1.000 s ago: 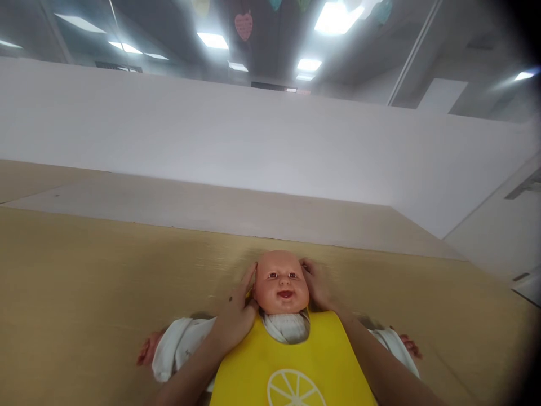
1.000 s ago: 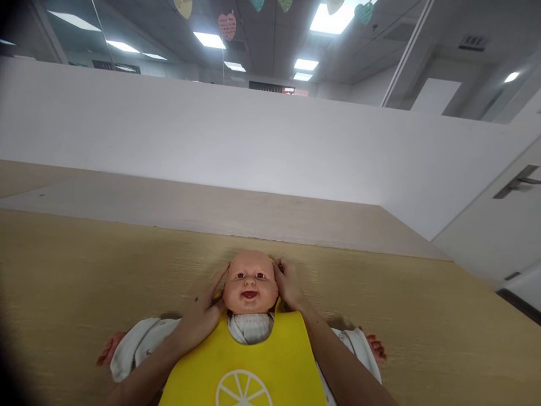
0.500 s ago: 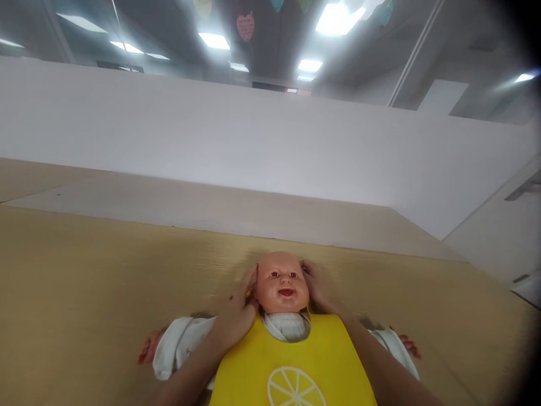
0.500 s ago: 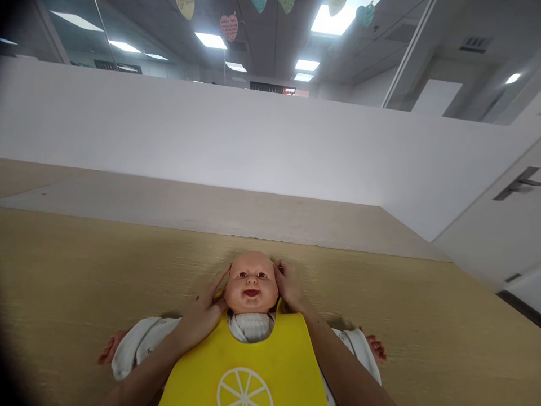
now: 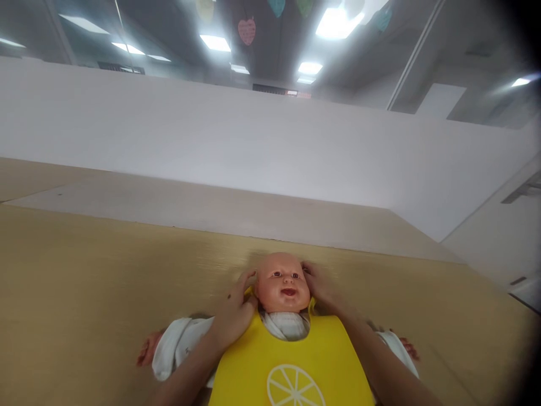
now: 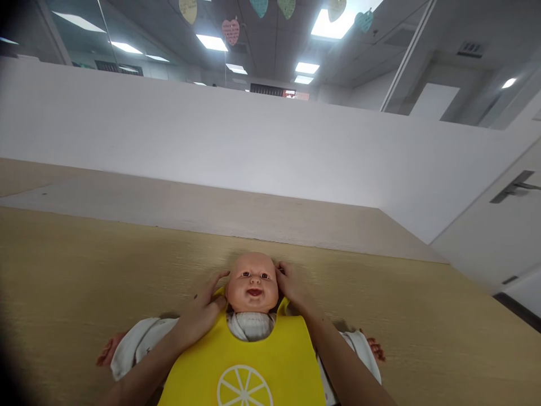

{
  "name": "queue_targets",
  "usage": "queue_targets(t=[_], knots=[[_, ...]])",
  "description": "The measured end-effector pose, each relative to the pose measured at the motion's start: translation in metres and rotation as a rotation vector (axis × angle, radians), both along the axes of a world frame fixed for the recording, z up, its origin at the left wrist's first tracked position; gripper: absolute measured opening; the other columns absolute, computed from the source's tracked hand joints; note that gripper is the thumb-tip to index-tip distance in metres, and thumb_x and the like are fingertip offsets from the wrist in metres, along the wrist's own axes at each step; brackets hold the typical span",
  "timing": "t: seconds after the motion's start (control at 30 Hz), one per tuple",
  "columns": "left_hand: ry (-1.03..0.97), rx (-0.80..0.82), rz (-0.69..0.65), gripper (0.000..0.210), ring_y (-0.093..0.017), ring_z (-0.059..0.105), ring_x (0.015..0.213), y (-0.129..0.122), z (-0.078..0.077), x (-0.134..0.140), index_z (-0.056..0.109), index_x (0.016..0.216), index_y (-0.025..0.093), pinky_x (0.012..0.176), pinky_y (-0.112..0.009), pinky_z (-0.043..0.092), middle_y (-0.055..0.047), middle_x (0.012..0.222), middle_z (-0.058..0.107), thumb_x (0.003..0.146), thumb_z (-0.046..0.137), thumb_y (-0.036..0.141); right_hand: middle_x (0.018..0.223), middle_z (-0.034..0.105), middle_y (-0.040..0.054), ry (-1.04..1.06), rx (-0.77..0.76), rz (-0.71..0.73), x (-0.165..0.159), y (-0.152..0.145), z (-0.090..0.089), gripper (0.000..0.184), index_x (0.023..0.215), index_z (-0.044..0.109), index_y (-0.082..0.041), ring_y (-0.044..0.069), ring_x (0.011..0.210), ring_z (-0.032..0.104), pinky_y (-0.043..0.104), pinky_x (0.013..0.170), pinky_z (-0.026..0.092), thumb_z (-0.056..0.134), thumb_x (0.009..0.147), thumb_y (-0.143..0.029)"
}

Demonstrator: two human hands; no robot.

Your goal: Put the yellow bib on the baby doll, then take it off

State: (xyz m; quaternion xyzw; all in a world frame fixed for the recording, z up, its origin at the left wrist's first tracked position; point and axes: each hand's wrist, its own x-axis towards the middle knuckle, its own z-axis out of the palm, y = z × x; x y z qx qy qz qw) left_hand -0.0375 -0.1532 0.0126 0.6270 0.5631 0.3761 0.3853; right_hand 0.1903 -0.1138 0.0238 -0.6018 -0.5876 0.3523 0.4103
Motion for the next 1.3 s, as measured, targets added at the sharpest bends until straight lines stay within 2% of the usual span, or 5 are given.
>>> queue_targets(t=[0.43,0.7,0.87,1.1,1.3], knots=[[-0.183,0.158,-0.071,0.054,-0.023,0.062,0.106,-0.015,0.010,-0.003,0.034,0.138,0.023,0.096,-0.039,0.046,-0.008,0.116,0.066,0.089,0.048,0.042,0.068,0.064,0.0005,-0.116,0.165,-0.056,0.034,-0.018,0.039,0.029,0.076,0.054,-0.019,0.011,0.045,0.053,0.024,0.048,0.039,0.049,0.083,-0.047],[-0.271,0.150,-0.170,0.064,-0.026,0.064,0.103,-0.029,0.018,-0.002,0.041,0.139,0.028,0.087,-0.038,0.053,-0.007,0.110,0.069,0.081,0.061,0.046,0.116,0.063,0.0086,0.070,0.238,0.506,-0.003,-0.093,0.082,0.021,0.093,0.068,-0.023,0.017,0.083,0.064,0.029,0.073,0.053,0.052,0.091,-0.037],[-0.303,0.143,-0.332,0.065,-0.022,0.065,0.094,-0.030,0.024,-0.009,0.043,0.139,0.027,0.084,-0.035,0.053,-0.005,0.098,0.072,0.080,0.065,0.042,0.082,0.064,0.0050,-0.005,0.102,0.601,-0.031,-0.091,0.073,0.025,0.087,0.068,-0.022,0.017,0.080,0.063,0.027,0.071,0.050,0.049,0.092,-0.038],[-0.325,0.182,-0.416,0.060,-0.019,0.063,0.091,-0.027,0.033,-0.015,0.036,0.141,0.025,0.085,-0.033,0.050,-0.004,0.095,0.068,0.087,0.056,0.042,0.071,0.061,0.0022,0.016,0.163,0.427,-0.019,-0.104,0.074,0.028,0.079,0.064,-0.019,0.014,0.067,0.058,0.025,0.066,0.046,0.050,0.092,-0.040],[-0.235,0.186,-0.147,0.048,-0.023,0.063,0.097,-0.013,0.018,-0.015,0.049,0.131,0.025,0.089,-0.037,0.049,-0.008,0.098,0.067,0.091,0.042,0.049,0.062,0.061,0.0034,-0.005,0.152,0.064,0.048,-0.130,0.098,0.026,0.089,0.069,-0.024,0.015,0.055,0.056,0.025,0.051,0.043,0.059,0.083,-0.048]])
